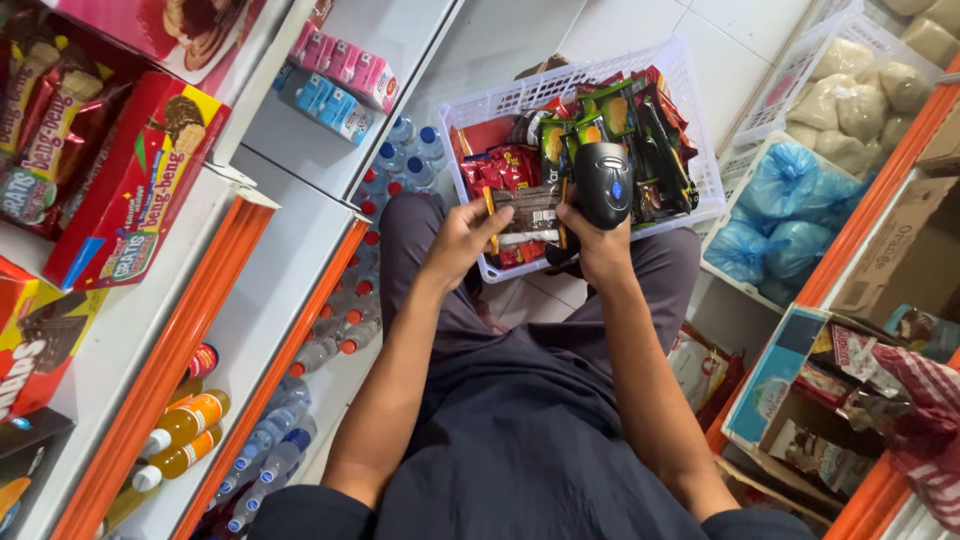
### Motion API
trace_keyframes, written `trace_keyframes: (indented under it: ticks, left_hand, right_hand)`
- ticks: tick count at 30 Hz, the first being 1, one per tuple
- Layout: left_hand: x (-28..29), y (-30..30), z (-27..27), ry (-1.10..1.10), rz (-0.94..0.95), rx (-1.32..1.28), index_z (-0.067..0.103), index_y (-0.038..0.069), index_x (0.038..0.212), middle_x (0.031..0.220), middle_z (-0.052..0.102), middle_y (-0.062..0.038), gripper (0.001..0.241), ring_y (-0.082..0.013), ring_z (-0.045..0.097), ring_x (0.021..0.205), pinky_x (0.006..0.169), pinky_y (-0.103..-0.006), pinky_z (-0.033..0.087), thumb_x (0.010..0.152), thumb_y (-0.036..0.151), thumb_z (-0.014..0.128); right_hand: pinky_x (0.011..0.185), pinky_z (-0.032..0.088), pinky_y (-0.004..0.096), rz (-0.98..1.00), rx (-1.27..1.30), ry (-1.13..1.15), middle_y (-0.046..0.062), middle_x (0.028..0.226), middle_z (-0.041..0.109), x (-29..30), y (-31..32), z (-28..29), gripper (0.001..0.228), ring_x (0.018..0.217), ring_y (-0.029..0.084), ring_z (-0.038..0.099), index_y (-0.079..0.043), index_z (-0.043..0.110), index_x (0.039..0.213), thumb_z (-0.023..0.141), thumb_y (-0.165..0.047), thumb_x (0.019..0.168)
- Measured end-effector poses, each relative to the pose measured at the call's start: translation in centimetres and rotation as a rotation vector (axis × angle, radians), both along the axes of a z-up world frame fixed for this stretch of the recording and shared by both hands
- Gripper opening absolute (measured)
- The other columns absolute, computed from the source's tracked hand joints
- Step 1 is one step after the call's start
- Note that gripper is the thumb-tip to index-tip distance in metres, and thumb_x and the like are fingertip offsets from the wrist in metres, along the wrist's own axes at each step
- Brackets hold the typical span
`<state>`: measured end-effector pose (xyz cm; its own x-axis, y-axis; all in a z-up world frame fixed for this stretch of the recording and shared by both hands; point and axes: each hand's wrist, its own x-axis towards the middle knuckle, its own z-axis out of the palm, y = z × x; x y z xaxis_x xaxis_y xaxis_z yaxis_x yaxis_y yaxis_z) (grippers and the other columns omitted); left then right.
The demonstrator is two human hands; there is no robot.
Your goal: The person scans barcodes on various snack packages and a box of biscuits using a handheld scanner, then places them into a white plastic basket and onto retail shelves.
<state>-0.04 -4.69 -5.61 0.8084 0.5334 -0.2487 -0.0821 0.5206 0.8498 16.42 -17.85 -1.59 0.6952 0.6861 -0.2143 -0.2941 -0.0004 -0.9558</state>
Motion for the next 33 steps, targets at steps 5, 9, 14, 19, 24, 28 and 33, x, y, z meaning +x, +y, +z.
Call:
trace_keyframes:
  ticks: [5,9,14,19,24,28,33]
  left_hand:
    - [-0.4,-0.8,2.2,0.042,-0.061,-0.016,0.052,0.002,0.136,0.111,0.069,-0.003,0.063,-0.0116,0.068,0.095,0.073,-0.0268,0.060,0.087,0.033,0.078]
    - [-0.3,-1.6,3.1,-0.013,-0.017,0.052,0.053,-0.004,0.135,0.109,0.068,-0.006,0.067,-0.0125,0.063,0.089,0.072,-0.0273,0.055,0.084,0.021,0.088]
    - [-0.3,-0.7,2.4,-0.039,-0.028,0.135,0.057,0.001,0.132,0.113,0.071,-0.003,0.052,-0.0084,0.066,0.097,0.085,-0.0246,0.055,0.090,0.019,0.082]
    - [-0.2,0.3,1.5,-0.030,0.098,0.038,0.056,0.005,0.129,0.104,0.068,-0.001,0.045,-0.0067,0.061,0.083,0.072,-0.0235,0.052,0.092,0.017,0.077]
    - [-0.2,0.5,1.2,-0.051,0.163,-0.025,0.053,0.008,0.131,0.105,0.066,0.001,0.046,-0.0039,0.056,0.081,0.067,-0.0206,0.045,0.092,0.015,0.076]
    - [-0.1,0.3,1.4,-0.152,0.185,-0.059,0.051,0.008,0.131,0.114,0.067,-0.001,0.048,-0.0084,0.062,0.099,0.085,-0.0240,0.052,0.089,0.007,0.076]
    - [-0.6,-1.1,1.8,-0.233,0.144,-0.191,0.050,0.007,0.129,0.117,0.064,-0.004,0.055,-0.0144,0.065,0.108,0.093,-0.0311,0.056,0.084,-0.001,0.080]
  right_hand:
    - [0.082,0.052,0.028,0.051,-0.040,-0.119,0.000,0.098,0.065,-0.5,-0.7,1.1,0.028,0.091,0.012,0.062,-0.004,0.065,0.108,0.078,0.006,0.086]
    - [0.080,0.053,0.027,0.076,-0.060,-0.163,-0.001,0.097,0.065,-0.9,-1.2,1.8,0.028,0.089,0.011,0.063,-0.004,0.065,0.107,0.078,0.005,0.084]
    - [0.074,0.053,0.029,0.032,0.035,-0.014,0.003,0.093,0.066,-1.7,-0.9,3.2,0.024,0.081,0.014,0.064,-0.003,0.066,0.106,0.077,0.003,0.086]
    - [0.060,0.054,0.031,0.148,-0.124,0.035,0.005,0.074,0.064,-2.1,-2.4,6.4,0.014,0.062,0.016,0.064,-0.003,0.065,0.099,0.075,-0.007,0.090]
    - [0.061,0.053,0.030,0.464,-0.222,-0.093,0.002,0.077,0.067,-3.4,-3.4,6.9,0.021,0.066,0.013,0.064,-0.002,0.067,0.092,0.083,-0.010,0.082]
    - [0.069,0.052,0.026,0.329,-0.231,-0.285,0.000,0.086,0.068,-4.2,-2.1,6.0,0.022,0.076,0.009,0.061,-0.003,0.069,0.104,0.081,-0.009,0.086]
    - [0.077,0.055,0.026,-0.066,0.009,-0.076,0.000,0.094,0.069,-4.3,0.0,3.4,0.019,0.083,0.010,0.067,-0.003,0.067,0.108,0.074,-0.003,0.091]
